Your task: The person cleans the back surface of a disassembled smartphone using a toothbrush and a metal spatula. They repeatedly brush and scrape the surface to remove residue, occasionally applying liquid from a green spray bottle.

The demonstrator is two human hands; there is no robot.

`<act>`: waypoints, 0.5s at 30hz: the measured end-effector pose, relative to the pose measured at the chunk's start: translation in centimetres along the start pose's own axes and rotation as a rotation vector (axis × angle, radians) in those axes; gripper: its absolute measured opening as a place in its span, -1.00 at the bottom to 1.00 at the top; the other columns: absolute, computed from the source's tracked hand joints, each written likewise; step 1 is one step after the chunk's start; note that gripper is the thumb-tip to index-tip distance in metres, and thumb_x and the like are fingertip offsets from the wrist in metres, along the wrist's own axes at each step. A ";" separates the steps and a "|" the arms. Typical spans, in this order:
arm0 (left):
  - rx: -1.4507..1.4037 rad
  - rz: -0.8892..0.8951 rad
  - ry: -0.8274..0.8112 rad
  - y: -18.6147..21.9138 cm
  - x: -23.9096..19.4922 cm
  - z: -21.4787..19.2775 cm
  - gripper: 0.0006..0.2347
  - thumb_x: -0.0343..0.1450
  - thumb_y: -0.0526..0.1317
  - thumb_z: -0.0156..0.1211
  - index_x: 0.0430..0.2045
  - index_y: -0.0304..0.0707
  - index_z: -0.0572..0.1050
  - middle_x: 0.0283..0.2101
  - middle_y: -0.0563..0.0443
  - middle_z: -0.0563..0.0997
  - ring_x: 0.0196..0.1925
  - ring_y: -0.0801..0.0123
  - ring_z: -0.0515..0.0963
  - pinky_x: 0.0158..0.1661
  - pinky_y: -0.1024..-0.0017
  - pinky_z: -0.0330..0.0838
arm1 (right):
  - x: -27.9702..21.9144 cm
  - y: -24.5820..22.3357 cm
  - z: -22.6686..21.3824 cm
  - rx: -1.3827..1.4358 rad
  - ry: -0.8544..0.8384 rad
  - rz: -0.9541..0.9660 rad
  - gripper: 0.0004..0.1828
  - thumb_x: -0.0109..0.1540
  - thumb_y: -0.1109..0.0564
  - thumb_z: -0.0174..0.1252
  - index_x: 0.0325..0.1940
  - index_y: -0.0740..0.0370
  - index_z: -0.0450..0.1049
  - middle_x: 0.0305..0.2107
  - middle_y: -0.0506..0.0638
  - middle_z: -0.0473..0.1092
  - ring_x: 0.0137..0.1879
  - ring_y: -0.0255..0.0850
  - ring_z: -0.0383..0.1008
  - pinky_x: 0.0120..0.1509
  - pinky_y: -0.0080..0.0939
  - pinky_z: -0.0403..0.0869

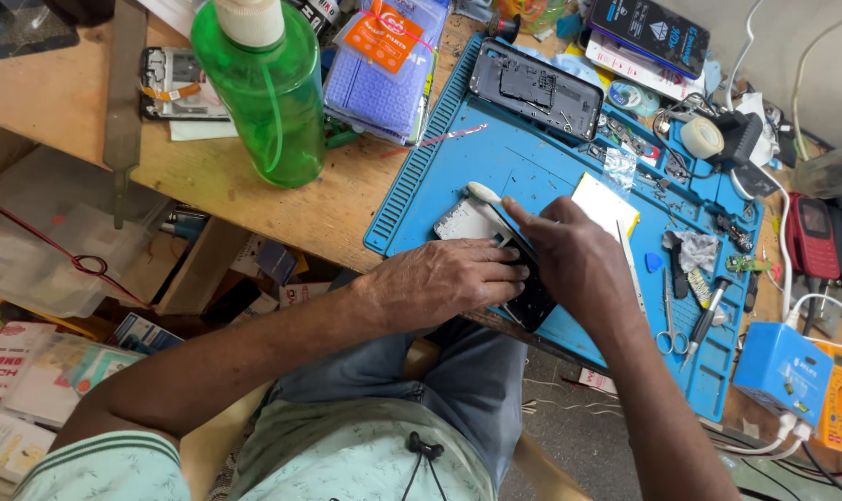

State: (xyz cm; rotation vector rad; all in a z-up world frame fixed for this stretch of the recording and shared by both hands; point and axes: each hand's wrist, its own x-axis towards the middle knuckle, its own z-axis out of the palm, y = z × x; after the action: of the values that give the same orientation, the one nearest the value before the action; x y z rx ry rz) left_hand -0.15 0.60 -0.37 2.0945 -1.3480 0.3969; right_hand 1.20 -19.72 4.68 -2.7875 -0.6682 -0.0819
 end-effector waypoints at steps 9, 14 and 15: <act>0.001 -0.005 -0.013 -0.2 0.0 0.3 -0.74 0.44 -0.27 0.03 -0.06 -0.34 0.57 0.12 -0.13 0.60 0.26 0.13 0.52 0.30 0.25 0.37 | 0.1 0.0 -0.2 -0.024 -0.008 -0.042 -0.46 0.19 0.28 0.20 0.22 -0.17 0.58 -0.38 0.08 0.43 -0.40 -0.02 0.49 -0.27 0.03 0.47; -0.005 -0.018 -0.038 0.1 0.1 0.2 -0.74 0.43 -0.27 0.05 -0.08 -0.34 0.58 0.08 -0.12 0.61 0.25 0.14 0.53 0.29 0.26 0.39 | -0.3 -0.1 0.4 -0.080 0.066 0.030 -0.55 0.27 0.24 0.21 0.19 -0.20 0.59 -0.36 0.07 0.43 -0.40 -0.02 0.51 -0.28 0.03 0.49; -0.004 -0.011 -0.029 0.1 0.2 0.0 -0.74 0.42 -0.27 0.05 -0.08 -0.34 0.58 0.09 -0.12 0.60 0.25 0.13 0.52 0.28 0.25 0.38 | -0.4 -0.2 0.6 -0.104 0.059 0.016 -0.50 0.23 0.26 0.20 0.20 -0.20 0.58 -0.35 0.08 0.43 -0.42 -0.01 0.51 -0.30 0.04 0.48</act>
State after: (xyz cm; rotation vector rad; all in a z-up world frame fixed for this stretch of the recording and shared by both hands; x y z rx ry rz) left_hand -0.14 0.45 -0.28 2.1116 -1.3523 0.3599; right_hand 0.73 -19.52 4.14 -2.8767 -0.6450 -0.2008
